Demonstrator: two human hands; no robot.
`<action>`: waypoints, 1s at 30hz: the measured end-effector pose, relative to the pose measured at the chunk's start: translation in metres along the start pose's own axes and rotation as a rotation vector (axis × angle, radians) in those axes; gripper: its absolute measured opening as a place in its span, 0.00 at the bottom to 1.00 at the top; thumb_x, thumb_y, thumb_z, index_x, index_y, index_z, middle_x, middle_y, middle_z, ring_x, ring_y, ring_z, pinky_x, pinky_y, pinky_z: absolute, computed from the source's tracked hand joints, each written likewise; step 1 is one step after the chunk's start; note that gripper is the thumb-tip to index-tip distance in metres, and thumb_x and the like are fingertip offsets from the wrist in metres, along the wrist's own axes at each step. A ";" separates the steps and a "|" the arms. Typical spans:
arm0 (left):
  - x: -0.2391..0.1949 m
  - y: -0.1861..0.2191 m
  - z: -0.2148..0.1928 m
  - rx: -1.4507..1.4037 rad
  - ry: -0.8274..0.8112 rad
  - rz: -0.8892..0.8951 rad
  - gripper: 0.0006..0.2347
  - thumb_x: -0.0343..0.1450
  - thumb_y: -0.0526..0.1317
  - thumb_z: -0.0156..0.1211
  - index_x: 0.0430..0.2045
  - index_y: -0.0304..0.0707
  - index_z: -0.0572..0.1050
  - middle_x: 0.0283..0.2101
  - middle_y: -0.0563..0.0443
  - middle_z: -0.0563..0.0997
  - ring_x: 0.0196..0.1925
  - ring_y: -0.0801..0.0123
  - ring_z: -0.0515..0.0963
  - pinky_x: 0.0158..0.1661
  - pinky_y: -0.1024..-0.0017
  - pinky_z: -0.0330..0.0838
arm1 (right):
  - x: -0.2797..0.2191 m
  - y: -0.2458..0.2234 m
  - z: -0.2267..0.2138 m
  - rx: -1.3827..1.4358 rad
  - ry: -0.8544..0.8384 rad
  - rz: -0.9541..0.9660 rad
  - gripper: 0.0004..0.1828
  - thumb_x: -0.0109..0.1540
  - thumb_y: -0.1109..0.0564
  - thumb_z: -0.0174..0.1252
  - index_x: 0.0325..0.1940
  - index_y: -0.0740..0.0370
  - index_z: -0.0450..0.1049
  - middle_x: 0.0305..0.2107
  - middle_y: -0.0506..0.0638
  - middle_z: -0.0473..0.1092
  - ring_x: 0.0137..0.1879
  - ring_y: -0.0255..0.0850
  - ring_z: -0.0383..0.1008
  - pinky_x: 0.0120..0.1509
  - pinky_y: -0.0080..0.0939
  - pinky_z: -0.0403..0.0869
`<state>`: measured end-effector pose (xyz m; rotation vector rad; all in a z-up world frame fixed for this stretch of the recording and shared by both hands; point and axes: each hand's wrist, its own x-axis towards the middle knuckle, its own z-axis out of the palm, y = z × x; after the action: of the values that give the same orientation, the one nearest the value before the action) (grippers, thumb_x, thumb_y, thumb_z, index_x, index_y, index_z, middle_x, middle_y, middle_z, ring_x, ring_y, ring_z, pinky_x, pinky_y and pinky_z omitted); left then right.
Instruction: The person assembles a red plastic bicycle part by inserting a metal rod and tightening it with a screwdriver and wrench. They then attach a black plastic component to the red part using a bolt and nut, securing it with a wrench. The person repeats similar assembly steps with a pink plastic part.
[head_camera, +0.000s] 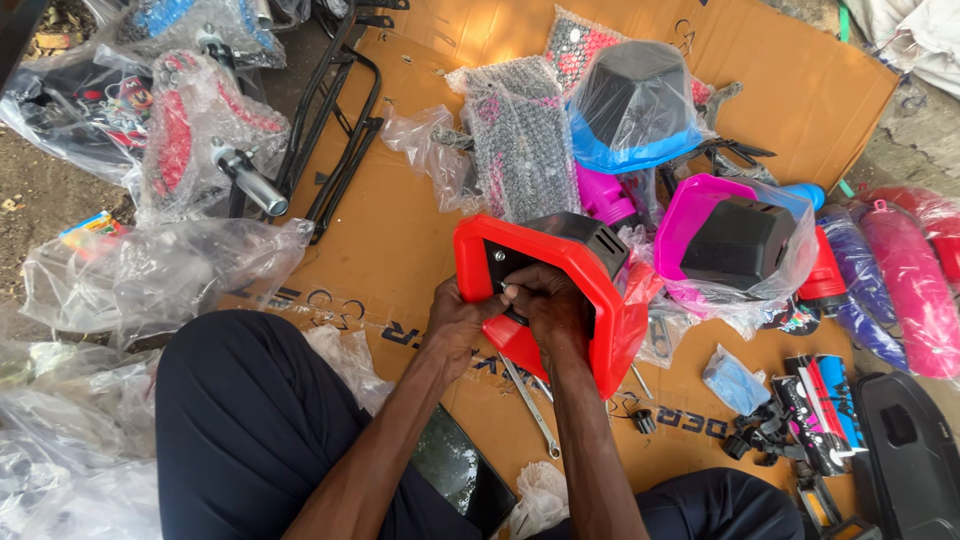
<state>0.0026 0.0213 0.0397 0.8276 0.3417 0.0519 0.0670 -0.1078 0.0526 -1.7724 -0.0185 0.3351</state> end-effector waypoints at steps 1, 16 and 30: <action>0.002 0.000 0.001 0.005 -0.007 -0.011 0.07 0.66 0.30 0.71 0.35 0.32 0.80 0.36 0.50 0.84 0.37 0.72 0.82 0.40 0.71 0.77 | 0.002 -0.002 -0.001 0.002 0.002 0.017 0.06 0.57 0.71 0.63 0.36 0.65 0.79 0.28 0.50 0.78 0.35 0.36 0.76 0.41 0.36 0.76; -0.002 0.010 0.004 0.107 -0.080 -0.009 0.14 0.61 0.27 0.73 0.39 0.32 0.78 0.39 0.50 0.84 0.41 0.71 0.83 0.46 0.71 0.80 | 0.019 -0.002 -0.015 -0.095 -0.076 -0.034 0.10 0.54 0.76 0.60 0.31 0.66 0.80 0.26 0.51 0.78 0.32 0.35 0.76 0.37 0.34 0.77; -0.001 0.006 -0.001 -0.030 0.056 0.076 0.10 0.65 0.29 0.70 0.39 0.31 0.81 0.39 0.49 0.85 0.39 0.71 0.83 0.45 0.71 0.79 | 0.053 0.021 0.002 -0.249 -0.163 -0.262 0.14 0.50 0.80 0.57 0.30 0.66 0.77 0.28 0.50 0.77 0.35 0.35 0.76 0.40 0.34 0.77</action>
<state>0.0022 0.0258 0.0442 0.8098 0.3614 0.1510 0.1136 -0.1002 0.0208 -1.9560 -0.4205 0.2951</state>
